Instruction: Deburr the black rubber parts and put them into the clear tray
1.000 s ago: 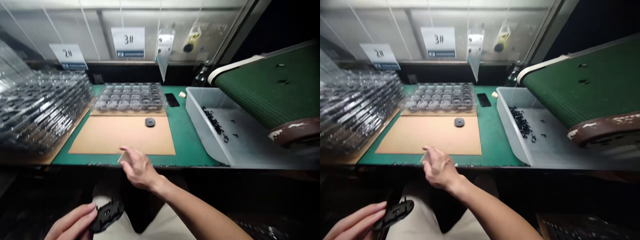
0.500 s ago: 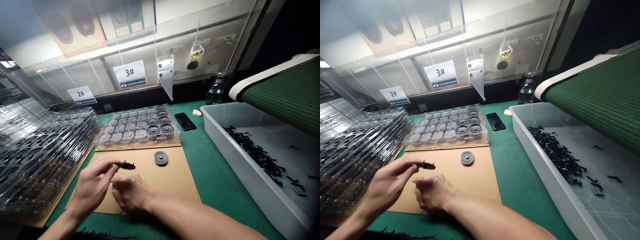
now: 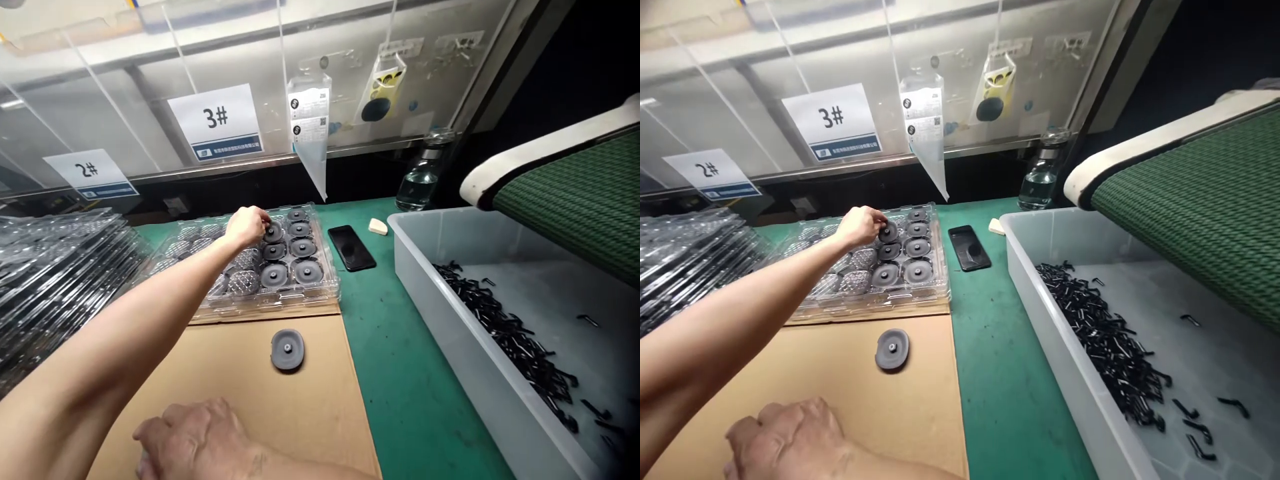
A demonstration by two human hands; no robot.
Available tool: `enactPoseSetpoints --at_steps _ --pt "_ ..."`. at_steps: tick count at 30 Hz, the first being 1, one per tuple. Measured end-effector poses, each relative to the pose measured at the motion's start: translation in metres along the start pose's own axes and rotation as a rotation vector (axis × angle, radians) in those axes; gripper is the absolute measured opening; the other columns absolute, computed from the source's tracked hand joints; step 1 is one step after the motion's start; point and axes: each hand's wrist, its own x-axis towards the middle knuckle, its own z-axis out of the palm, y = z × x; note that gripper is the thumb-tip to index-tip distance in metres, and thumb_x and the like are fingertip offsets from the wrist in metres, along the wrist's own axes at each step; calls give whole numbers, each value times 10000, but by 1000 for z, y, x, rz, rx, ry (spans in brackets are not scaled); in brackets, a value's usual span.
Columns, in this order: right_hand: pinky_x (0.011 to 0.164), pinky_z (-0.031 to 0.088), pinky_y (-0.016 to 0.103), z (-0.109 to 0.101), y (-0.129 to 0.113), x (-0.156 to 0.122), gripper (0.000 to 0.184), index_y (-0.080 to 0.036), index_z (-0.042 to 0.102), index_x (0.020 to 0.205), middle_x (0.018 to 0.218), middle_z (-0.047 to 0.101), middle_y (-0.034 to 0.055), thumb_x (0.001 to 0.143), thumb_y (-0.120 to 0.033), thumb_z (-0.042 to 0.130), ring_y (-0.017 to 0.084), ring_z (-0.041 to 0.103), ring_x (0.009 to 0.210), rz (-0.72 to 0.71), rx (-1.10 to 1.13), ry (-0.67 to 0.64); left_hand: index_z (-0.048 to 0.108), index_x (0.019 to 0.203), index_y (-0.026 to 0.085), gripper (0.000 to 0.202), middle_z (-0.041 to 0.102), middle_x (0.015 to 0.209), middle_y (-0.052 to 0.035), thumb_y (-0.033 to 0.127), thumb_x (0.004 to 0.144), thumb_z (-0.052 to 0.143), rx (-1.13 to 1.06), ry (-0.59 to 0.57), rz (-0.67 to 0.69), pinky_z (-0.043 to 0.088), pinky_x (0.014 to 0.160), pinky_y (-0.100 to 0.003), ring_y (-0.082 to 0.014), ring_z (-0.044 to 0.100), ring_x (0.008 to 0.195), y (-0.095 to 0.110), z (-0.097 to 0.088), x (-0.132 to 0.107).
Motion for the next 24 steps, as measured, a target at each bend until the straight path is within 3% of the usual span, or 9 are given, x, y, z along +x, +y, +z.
enactPoseSetpoints --at_steps 5,10,14,17,19,21,23,24 --pt "687 643 365 -9 -3 3 400 -240 607 1304 1063 737 56 984 -473 546 267 738 818 18 -25 -98 756 1085 151 226 768 1052 -80 348 983 715 -8 -45 -7 562 1011 -438 -228 724 1054 -4 8 14" --pt "770 641 401 -3 -2 -2 350 -248 641 1224 1026 734 48 979 -470 528 270 732 840 37 22 -18 753 1097 148 200 767 1059 -79 308 988 703 -34 -38 -30 559 1021 -452 -226 721 1064 -5 8 17" --pt "792 634 400 3 -1 -4 338 -259 653 1198 1017 734 51 977 -478 520 273 733 852 52 42 44 778 1184 158 275 774 1153 -111 183 920 705 -66 -2 -23 506 1103 -409 -267 701 1154 9 4 5" --pt "805 641 401 5 0 -3 361 -265 636 1247 1043 735 54 964 -463 532 276 736 861 54 46 39 727 1334 166 396 745 1264 -117 225 962 605 -135 48 15 500 1102 -377 -277 692 1177 29 -9 -26" --pt "789 648 396 4 0 0 367 -263 627 1260 1055 735 55 955 -448 540 273 738 869 49 39 14 720 1348 202 401 770 1191 -90 332 1000 572 -210 -25 67 586 951 -355 -243 742 1005 43 -20 -61" --pt "740 654 387 3 0 5 330 -260 636 1213 1068 734 50 950 -438 546 263 737 859 38 33 -11 751 1298 245 388 791 1085 -60 424 976 629 -303 -217 156 622 811 -330 -222 752 869 53 -30 -104" --pt "679 657 393 4 0 12 267 -246 658 1112 1046 735 46 942 -430 564 260 731 818 6 13 -74 740 1317 285 390 765 1197 -59 414 954 683 -391 -519 323 619 885 -354 -243 741 1006 57 -34 -148" --pt "656 657 402 7 1 15 241 -233 669 1050 1006 737 47 931 -424 585 264 725 791 -7 -7 -108 714 1357 312 416 722 1310 -56 376 945 707 -349 -596 395 592 982 -381 -258 707 1133 57 -33 -169"
